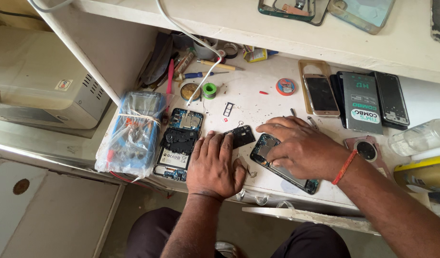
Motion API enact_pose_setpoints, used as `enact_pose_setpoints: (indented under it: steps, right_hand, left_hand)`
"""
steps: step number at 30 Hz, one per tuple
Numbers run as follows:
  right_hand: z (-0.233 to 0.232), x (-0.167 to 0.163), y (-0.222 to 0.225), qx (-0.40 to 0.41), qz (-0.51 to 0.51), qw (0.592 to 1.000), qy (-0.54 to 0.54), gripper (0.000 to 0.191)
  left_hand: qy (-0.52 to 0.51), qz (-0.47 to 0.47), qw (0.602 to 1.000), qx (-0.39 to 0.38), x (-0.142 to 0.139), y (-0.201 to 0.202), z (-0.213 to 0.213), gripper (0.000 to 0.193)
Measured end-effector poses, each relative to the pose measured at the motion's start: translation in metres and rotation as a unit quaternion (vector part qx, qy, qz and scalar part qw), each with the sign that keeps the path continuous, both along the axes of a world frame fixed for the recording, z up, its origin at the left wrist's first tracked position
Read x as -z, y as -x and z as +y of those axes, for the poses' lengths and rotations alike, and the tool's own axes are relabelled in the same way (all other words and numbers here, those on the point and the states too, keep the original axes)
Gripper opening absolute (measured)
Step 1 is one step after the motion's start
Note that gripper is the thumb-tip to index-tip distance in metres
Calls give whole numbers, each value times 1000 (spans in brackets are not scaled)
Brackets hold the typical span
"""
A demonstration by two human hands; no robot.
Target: The person removes the screen assembly from a smartphone, then uses a metal spudger to pry and separate the screen from the phone frame. The person works at a bench with tools and spare parts visible.
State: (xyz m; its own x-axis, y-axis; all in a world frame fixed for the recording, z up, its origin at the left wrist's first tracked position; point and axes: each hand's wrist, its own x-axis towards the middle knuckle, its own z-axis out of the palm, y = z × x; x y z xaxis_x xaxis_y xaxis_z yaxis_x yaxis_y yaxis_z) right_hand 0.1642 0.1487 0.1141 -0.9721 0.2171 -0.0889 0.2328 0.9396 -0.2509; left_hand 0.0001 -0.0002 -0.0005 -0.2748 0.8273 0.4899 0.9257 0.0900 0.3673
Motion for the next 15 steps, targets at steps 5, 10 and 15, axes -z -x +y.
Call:
enact_pose_setpoints:
  steps: [5,10,15]
  right_hand:
    - [1,0,4,4,-21,1000,19,18]
    - [4,-1,9,-19,-36,999,21,16]
    - [5,-2,16,-15,-52,998,26,17]
  left_hand:
    - [9,-3,1000,1,1,0,0,66]
    - [6,-2,1000,0,0,0,0,66]
    - [-5,-7,1000,3,-1,0,-1,67]
